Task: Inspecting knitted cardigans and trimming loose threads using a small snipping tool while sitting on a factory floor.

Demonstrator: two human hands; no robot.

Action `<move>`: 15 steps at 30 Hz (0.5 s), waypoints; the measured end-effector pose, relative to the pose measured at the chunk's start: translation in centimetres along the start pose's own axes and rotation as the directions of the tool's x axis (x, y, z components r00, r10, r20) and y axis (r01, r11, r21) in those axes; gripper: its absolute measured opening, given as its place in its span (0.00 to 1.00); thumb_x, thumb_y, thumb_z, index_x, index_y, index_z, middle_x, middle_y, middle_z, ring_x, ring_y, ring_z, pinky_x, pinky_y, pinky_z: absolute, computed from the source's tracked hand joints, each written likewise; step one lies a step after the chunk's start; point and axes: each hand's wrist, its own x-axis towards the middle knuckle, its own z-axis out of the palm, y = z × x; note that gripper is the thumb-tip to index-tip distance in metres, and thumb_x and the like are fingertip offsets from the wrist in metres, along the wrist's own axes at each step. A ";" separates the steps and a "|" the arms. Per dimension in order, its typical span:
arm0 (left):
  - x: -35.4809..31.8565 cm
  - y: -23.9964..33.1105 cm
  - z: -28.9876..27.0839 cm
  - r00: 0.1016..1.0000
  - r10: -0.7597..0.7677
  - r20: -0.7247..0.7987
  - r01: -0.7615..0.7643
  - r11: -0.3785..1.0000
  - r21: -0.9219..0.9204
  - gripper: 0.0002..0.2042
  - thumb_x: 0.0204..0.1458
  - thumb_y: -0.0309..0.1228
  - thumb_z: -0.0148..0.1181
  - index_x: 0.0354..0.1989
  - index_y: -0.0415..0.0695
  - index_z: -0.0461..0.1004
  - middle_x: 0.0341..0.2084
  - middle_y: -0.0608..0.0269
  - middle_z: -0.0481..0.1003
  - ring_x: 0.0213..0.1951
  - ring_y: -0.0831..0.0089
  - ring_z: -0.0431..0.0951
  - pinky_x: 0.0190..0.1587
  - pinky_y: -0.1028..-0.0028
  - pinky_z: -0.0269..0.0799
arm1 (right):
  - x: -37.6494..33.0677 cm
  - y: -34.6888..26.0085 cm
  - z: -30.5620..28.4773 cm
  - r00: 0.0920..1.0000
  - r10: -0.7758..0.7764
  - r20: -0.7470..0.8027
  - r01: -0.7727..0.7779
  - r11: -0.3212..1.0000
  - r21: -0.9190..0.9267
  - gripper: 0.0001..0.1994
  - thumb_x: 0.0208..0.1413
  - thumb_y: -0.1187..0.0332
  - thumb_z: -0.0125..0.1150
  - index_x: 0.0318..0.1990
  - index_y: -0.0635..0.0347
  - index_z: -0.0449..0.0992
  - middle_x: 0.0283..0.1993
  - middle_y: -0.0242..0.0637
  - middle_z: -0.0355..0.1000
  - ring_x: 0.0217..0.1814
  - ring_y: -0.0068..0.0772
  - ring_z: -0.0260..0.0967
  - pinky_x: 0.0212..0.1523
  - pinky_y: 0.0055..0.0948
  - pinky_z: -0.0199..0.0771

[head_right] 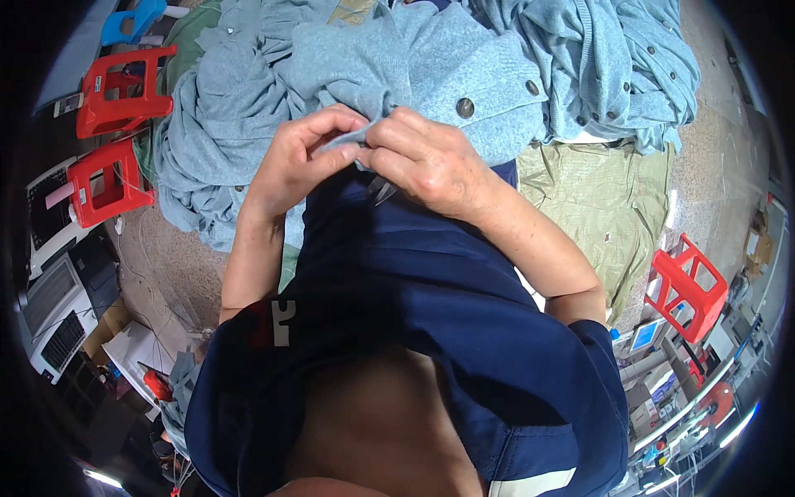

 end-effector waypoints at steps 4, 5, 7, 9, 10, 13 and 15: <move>0.1 -0.6 0.3 0.995 0.099 0.030 -0.102 0.988 0.114 0.12 0.46 0.25 0.63 0.39 0.34 0.73 0.31 0.62 0.74 0.37 0.75 0.75 0.42 0.77 0.69 | -0.5 0.0 0.0 0.973 0.214 0.084 -0.228 0.946 0.229 0.07 0.40 0.79 0.64 0.29 0.62 0.74 0.34 0.36 0.68 0.31 0.34 0.69 0.27 0.26 0.71; 0.1 -0.4 0.5 0.995 0.099 0.026 -0.101 0.988 0.116 0.12 0.46 0.25 0.63 0.39 0.34 0.73 0.31 0.62 0.74 0.37 0.75 0.75 0.42 0.77 0.69 | -0.4 -0.2 -0.1 0.965 0.255 0.061 -0.262 0.935 0.237 0.09 0.40 0.80 0.64 0.31 0.62 0.73 0.36 0.38 0.68 0.31 0.34 0.70 0.27 0.27 0.71; 0.1 0.0 0.8 0.971 0.239 0.007 -0.228 0.916 0.330 0.11 0.44 0.24 0.64 0.37 0.35 0.74 0.31 0.59 0.74 0.35 0.70 0.76 0.39 0.75 0.71 | 0.1 -0.8 0.2 0.903 0.427 -0.039 -0.389 0.853 0.348 0.11 0.42 0.80 0.65 0.34 0.61 0.72 0.37 0.37 0.68 0.30 0.32 0.70 0.27 0.27 0.70; 0.0 -0.5 1.3 0.941 0.339 -0.014 -0.310 0.874 0.374 0.12 0.44 0.23 0.63 0.38 0.36 0.73 0.31 0.56 0.74 0.33 0.65 0.76 0.37 0.74 0.71 | -0.2 -0.7 0.3 0.836 0.547 0.033 -0.496 0.730 0.471 0.12 0.42 0.80 0.64 0.36 0.60 0.71 0.35 0.37 0.69 0.30 0.31 0.71 0.27 0.28 0.69; 0.0 -0.6 1.4 0.951 0.304 -0.052 -0.264 0.887 0.378 0.12 0.44 0.24 0.64 0.38 0.36 0.73 0.31 0.56 0.75 0.32 0.65 0.76 0.36 0.73 0.71 | -0.4 -0.4 0.3 0.843 0.531 0.089 -0.520 0.760 0.389 0.12 0.42 0.80 0.64 0.35 0.60 0.71 0.34 0.36 0.69 0.29 0.31 0.70 0.27 0.28 0.69; 0.3 -0.6 2.2 0.955 0.256 -0.149 -0.191 0.917 0.350 0.11 0.45 0.24 0.65 0.36 0.35 0.73 0.32 0.57 0.75 0.33 0.67 0.76 0.37 0.74 0.71 | -0.6 0.0 0.5 0.838 0.534 0.111 -0.541 0.787 0.296 0.11 0.41 0.81 0.64 0.33 0.61 0.70 0.29 0.36 0.69 0.27 0.33 0.70 0.27 0.28 0.68; 0.9 -0.8 1.9 0.947 0.245 -0.206 -0.171 0.932 0.319 0.11 0.44 0.23 0.65 0.35 0.35 0.73 0.33 0.58 0.76 0.34 0.70 0.76 0.39 0.75 0.72 | -1.0 0.6 0.7 0.834 0.549 0.063 -0.544 0.796 0.267 0.11 0.40 0.82 0.64 0.31 0.62 0.70 0.28 0.37 0.68 0.27 0.34 0.69 0.26 0.28 0.67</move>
